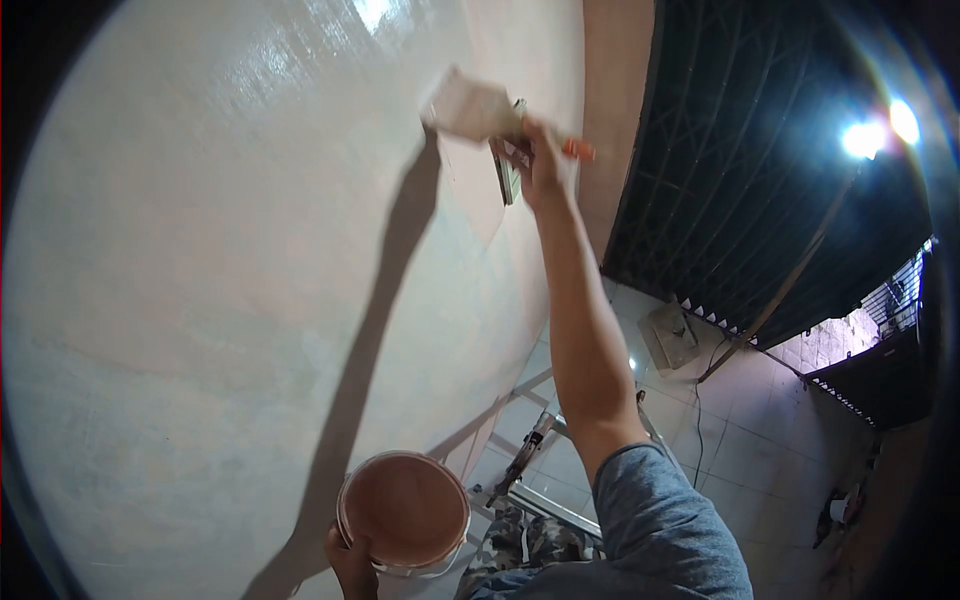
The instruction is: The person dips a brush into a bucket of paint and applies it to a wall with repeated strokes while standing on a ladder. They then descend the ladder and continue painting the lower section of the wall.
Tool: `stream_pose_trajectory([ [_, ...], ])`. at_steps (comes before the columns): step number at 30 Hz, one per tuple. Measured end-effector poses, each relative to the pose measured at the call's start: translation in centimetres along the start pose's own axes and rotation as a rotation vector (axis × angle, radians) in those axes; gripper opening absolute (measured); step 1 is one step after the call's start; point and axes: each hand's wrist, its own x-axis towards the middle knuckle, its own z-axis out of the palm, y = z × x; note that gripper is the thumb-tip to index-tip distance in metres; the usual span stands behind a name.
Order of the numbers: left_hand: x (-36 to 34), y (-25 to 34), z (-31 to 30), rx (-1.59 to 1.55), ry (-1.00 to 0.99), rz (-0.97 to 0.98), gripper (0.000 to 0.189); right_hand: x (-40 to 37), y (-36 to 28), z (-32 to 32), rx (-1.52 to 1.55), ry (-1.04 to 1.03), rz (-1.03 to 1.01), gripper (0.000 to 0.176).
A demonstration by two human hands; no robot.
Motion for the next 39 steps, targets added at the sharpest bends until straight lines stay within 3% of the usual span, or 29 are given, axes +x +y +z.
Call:
stream_pose_trajectory([
  [6, 0.1, 0.2, -0.1, -0.052, -0.023, 0.019, 0.034, -11.2, 7.1, -15.8, -0.37, 0.346, 0.158, 0.023],
  [9, 0.3, -0.3, -0.5, -0.026, -0.004, 0.002, 0.034, -11.8, 7.9, -15.1, -0.547, 0.441, 0.197, 0.024],
  [11, 0.0, 0.3, 0.0, -0.044, -0.022, 0.016, 0.033, -11.4, 7.4, -11.1, -0.565, 0.411, 0.132, 0.017],
  [15, 0.0, 0.4, 0.0, -0.052, -0.029, 0.048, 0.028, -9.1, 2.0, -0.5, -0.722, 0.229, -0.15, 0.017],
  [17, 0.4, -0.2, -0.7, -0.04, -0.05, 0.08, 0.026, -5.5, 0.4, 2.4, -0.374, 0.062, -0.212, 0.027],
  [21, -0.1, 1.3, 0.7, 0.078, -0.039, 0.049, 0.021, -5.5, -6.3, 10.2, 0.056, -0.079, -0.223, 0.027],
  [23, 0.2, 0.0, -0.1, 0.055, -0.067, 0.044, 0.023, -4.8, -4.6, 8.7, 0.092, -0.089, -0.212, 0.025],
  [27, -0.3, 0.1, 0.1, -0.041, -0.08, 0.028, 0.029, -8.2, 2.8, -0.4, 0.035, 0.046, 0.028, 0.018],
  [31, -0.6, 0.8, 0.1, -0.025, -0.095, 0.009, 0.032, -14.5, 6.3, -11.0, -0.381, 0.26, 0.193, 0.015],
  [35, -0.5, 0.8, 0.2, 0.019, -0.117, 0.055, 0.035, -15.2, 7.2, -10.7, -0.574, 0.324, 0.24, 0.014],
  [39, -0.3, 0.9, 0.0, 0.042, -0.073, 0.104, 0.03, -12.5, 4.6, -1.9, -0.7, 0.244, -0.007, 0.016],
])
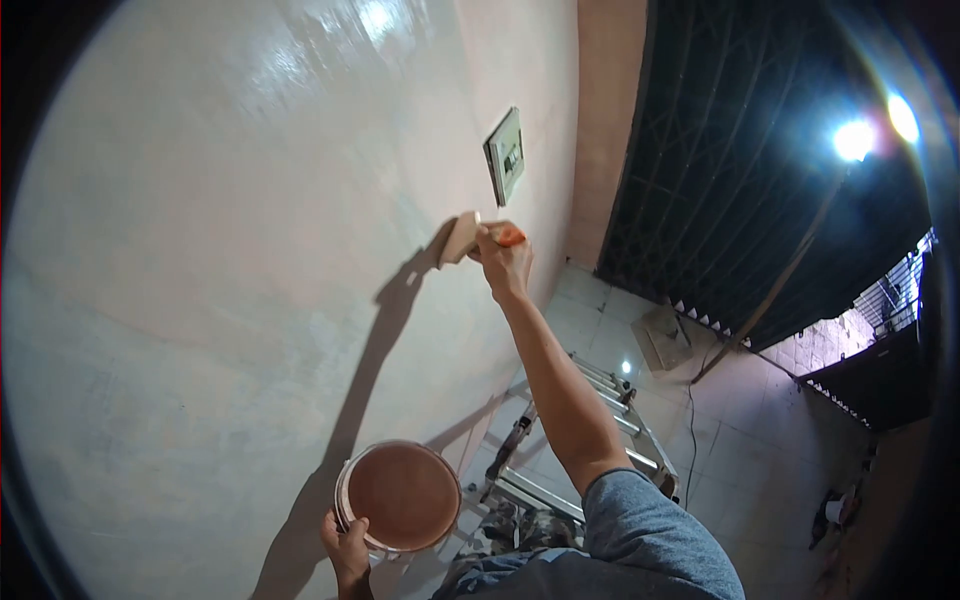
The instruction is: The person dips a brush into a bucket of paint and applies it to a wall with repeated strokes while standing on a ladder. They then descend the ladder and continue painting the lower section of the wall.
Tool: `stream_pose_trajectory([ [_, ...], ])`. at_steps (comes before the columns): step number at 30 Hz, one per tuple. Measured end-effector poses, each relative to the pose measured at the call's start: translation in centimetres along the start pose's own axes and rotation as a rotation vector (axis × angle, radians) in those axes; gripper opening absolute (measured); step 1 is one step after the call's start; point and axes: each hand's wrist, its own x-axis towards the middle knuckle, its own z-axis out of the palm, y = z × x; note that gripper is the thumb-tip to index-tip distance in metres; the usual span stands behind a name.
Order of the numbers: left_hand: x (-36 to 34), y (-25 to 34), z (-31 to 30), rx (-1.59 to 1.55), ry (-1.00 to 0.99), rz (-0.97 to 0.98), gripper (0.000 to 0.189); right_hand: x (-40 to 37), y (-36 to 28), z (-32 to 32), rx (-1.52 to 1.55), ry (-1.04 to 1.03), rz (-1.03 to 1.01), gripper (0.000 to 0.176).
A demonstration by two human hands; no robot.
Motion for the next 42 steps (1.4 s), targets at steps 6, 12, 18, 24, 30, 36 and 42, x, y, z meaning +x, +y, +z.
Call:
stream_pose_trajectory([
  [6, -0.8, 1.2, -0.2, 0.053, 0.07, 0.005, 0.016, 5.1, -16.2, 4.8, 0.773, -0.255, -0.182, 0.018],
  [12, -0.3, -0.4, -0.7, -0.02, 0.024, 0.021, 0.018, 6.5, -19.1, 6.6, 0.886, -0.317, -0.159, 0.021],
  [18, -0.4, -0.2, -0.5, -0.089, 0.004, -0.04, 0.022, 0.7, -1.9, -0.6, 0.638, -0.15, 0.194, 0.024],
  [24, -0.2, -0.5, -0.4, -0.048, -0.004, -0.048, 0.023, -0.5, 5.0, -5.5, 0.125, 0.037, 0.289, 0.017],
  [30, -0.5, -0.1, 0.5, -0.012, 0.016, -0.05, 0.02, -0.3, 5.3, -2.1, -0.166, 0.056, 0.216, 0.016],
  [36, -0.4, -0.4, 0.2, 0.086, 0.019, -0.047, 0.013, 0.8, -8.4, 1.2, 0.461, -0.184, -0.111, 0.023],
  [42, -0.2, -0.8, 0.2, 0.066, 0.007, -0.017, 0.012, 1.1, -12.2, 2.4, 0.728, -0.346, -0.122, 0.024],
])
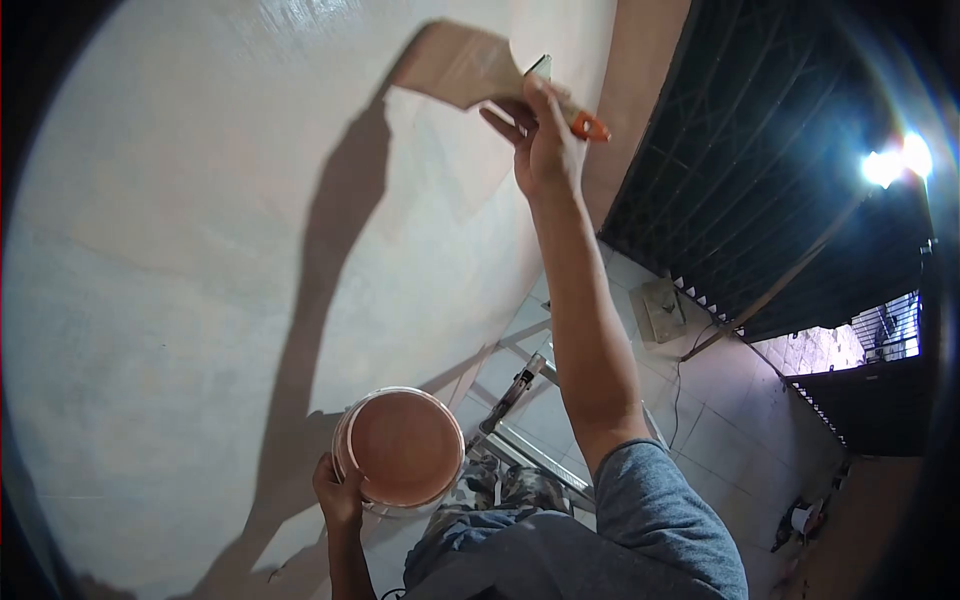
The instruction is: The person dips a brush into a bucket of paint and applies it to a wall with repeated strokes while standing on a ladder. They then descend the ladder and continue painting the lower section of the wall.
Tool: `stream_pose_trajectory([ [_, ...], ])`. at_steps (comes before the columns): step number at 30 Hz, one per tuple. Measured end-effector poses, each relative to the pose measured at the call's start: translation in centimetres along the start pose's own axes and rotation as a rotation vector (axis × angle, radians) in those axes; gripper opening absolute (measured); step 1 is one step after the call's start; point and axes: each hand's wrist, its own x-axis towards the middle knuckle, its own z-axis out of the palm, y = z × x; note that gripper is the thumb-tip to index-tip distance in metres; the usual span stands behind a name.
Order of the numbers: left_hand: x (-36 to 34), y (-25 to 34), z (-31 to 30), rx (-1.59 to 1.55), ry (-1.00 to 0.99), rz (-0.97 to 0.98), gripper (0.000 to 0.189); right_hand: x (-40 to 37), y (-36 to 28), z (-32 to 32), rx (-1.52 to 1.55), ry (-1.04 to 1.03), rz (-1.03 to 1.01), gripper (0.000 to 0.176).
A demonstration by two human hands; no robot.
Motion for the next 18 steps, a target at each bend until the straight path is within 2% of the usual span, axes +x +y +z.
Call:
stream_pose_trajectory([
  [2, -0.2, -0.5, -0.4, -0.048, -0.012, 0.033, 0.015, -1.9, 3.2, -4.2, -0.063, 0.074, 0.1, 0.023],
  [5, -0.7, 0.9, -0.1, -0.132, 0.016, -0.038, 0.024, -7.2, 6.7, -11.2, -0.26, 0.207, 0.218, 0.019],
  [7, -0.9, 0.9, -0.3, -0.135, 0.019, -0.049, 0.024, -10.5, 8.0, -15.3, -0.428, 0.3, 0.305, 0.017],
  [9, -0.8, 1.1, -0.5, -0.14, 0.021, -0.047, 0.023, -11.7, 8.8, -16.9, -0.515, 0.321, 0.328, 0.017],
  [11, -0.9, 0.6, -0.9, -0.099, 0.015, -0.023, 0.023, -11.8, 8.6, -16.4, -0.652, 0.392, 0.427, 0.018],
  [15, -1.2, 0.0, -1.5, -0.104, 0.032, -0.028, 0.021, -10.2, 7.6, -10.2, -0.561, 0.451, 0.359, 0.016],
  [17, -1.4, -0.1, -1.6, -0.136, 0.051, 0.002, 0.018, -8.4, 5.9, -5.4, -0.391, 0.33, 0.202, 0.016],
  [18, -1.6, -0.1, -1.9, -0.136, 0.055, -0.005, 0.018, -7.2, 5.4, -4.1, -0.418, 0.263, 0.064, 0.017],
])
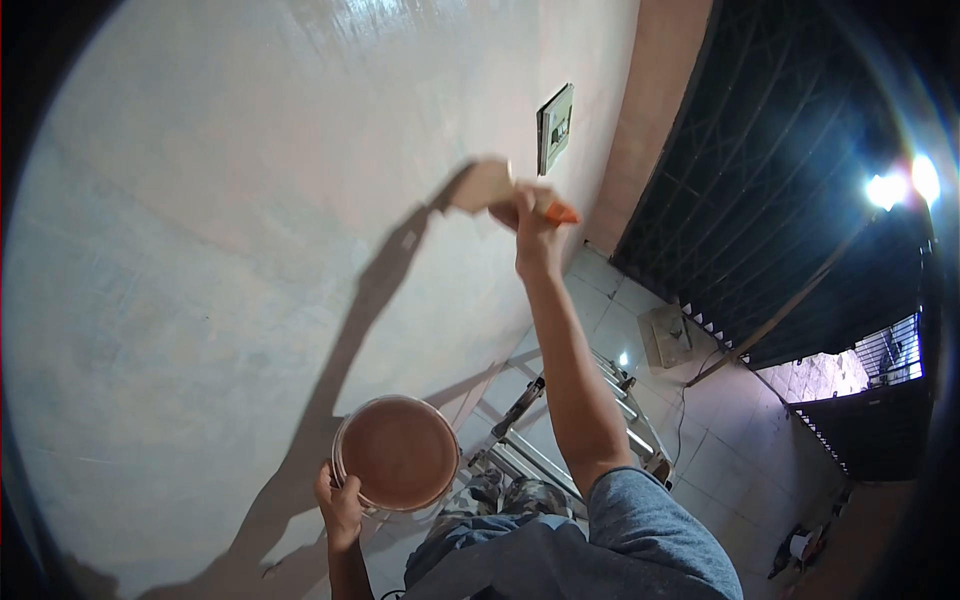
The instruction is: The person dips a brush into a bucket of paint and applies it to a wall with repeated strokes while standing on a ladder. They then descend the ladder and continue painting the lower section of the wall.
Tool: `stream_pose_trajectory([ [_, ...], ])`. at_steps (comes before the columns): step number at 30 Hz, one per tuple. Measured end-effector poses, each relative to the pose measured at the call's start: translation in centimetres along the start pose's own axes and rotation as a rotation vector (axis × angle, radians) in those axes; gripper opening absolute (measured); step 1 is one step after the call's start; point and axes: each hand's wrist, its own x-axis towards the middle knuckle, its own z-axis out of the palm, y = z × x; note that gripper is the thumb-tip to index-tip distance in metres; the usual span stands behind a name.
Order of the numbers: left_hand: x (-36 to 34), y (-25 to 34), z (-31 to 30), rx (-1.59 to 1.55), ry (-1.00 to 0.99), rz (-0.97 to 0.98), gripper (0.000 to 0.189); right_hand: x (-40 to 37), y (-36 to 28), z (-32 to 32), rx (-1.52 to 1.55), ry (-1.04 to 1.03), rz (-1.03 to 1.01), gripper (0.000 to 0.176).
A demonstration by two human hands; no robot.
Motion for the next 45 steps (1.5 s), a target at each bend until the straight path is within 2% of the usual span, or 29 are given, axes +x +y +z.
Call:
stream_pose_trajectory([
  [2, 0.3, 0.5, -0.3, 0.171, -0.02, 0.048, 0.013, 0.4, -5.5, 2.6, 0.213, -0.095, -0.083, 0.018],
  [4, 0.1, 0.9, 0.3, 0.075, -0.018, -0.028, 0.01, 1.4, -8.1, 4.1, 0.39, -0.184, -0.06, 0.021],
  [6, 0.3, 0.5, -0.1, 0.162, -0.032, -0.095, 0.023, 1.7, -8.8, 4.5, 0.333, -0.19, -0.146, 0.02],
  [7, 0.4, -0.1, -0.3, 0.161, -0.031, -0.092, 0.023, 1.7, -7.8, 4.0, 0.335, -0.191, -0.148, 0.02],
  [9, 0.9, -1.4, -0.3, 0.092, -0.032, 0.069, 0.012, 1.9, -3.1, 1.6, 0.397, -0.167, -0.028, 0.02],
  [11, 0.2, -0.4, 0.1, 0.045, -0.022, 0.013, 0.014, 0.4, 1.4, -1.8, 0.322, -0.086, 0.064, 0.018],
  [12, 0.1, 0.1, 0.5, -0.002, -0.014, -0.033, 0.015, -0.4, 3.5, -4.1, 0.311, -0.022, 0.203, 0.019],
  [13, 0.1, 0.2, 0.6, -0.051, -0.008, -0.045, 0.017, -1.0, 4.4, -5.7, 0.194, 0.052, 0.244, 0.018],
  [14, 0.0, 0.2, 0.4, -0.049, -0.014, -0.044, 0.017, -1.2, 5.6, -7.4, 0.194, 0.058, 0.24, 0.018],
  [16, 0.2, 0.0, 0.0, -0.009, -0.03, -0.045, 0.018, -0.8, 7.8, -10.3, -0.075, 0.175, 0.304, 0.019],
  [20, 0.9, -1.5, -0.7, 0.08, -0.062, -0.01, 0.02, 1.1, 9.4, -11.0, -0.206, 0.276, 0.278, 0.016],
  [22, 0.7, -1.5, -0.2, 0.034, 0.002, -0.017, 0.02, 2.8, 9.2, -10.2, -0.331, 0.251, 0.265, 0.016],
  [23, 0.6, -1.6, -0.5, 0.035, 0.004, -0.018, 0.02, 3.5, 9.0, -9.5, -0.269, 0.24, 0.258, 0.016],
  [25, 0.6, -1.9, -1.4, 0.062, -0.08, -0.017, 0.038, 5.2, 7.1, -7.3, -0.147, 0.16, 0.197, 0.015],
  [26, 0.6, -1.6, -1.3, 0.061, -0.074, -0.021, 0.038, 6.0, 5.6, -5.7, -0.182, 0.127, 0.043, 0.01],
  [27, 0.4, -1.1, -1.0, 0.053, -0.045, -0.024, 0.029, 6.6, 3.6, -4.3, -0.032, 0.014, -0.04, 0.013],
  [28, 0.3, -0.7, -0.8, 0.046, -0.02, -0.031, 0.02, 7.0, 0.8, -2.8, -0.007, -0.029, -0.1, 0.019],
  [29, 0.4, -0.8, -0.6, 0.043, -0.026, 0.03, 0.02, 7.9, -1.1, -1.8, 0.074, -0.046, -0.111, 0.026],
  [32, 0.8, -1.8, -1.5, 0.114, -0.053, -0.01, 0.021, 9.2, -5.4, -0.4, 0.301, -0.14, -0.039, 0.026],
  [36, 0.9, -1.9, -1.1, 0.084, -0.066, -0.041, 0.031, 10.3, -3.1, -3.5, 0.367, -0.151, 0.001, 0.026],
  [38, 0.2, -0.8, -0.6, 0.021, -0.036, -0.06, 0.033, 9.7, 0.0, -6.8, 0.286, 0.007, 0.059, 0.025],
  [42, 0.1, -1.4, -1.3, 0.029, 0.016, -0.058, 0.026, 9.8, 7.5, -13.4, -0.004, 0.12, 0.096, 0.024],
  [45, 0.3, -2.1, -2.1, 0.083, 0.053, -0.114, 0.024, 10.3, 8.5, -13.2, -0.171, 0.201, 0.145, 0.021],
])
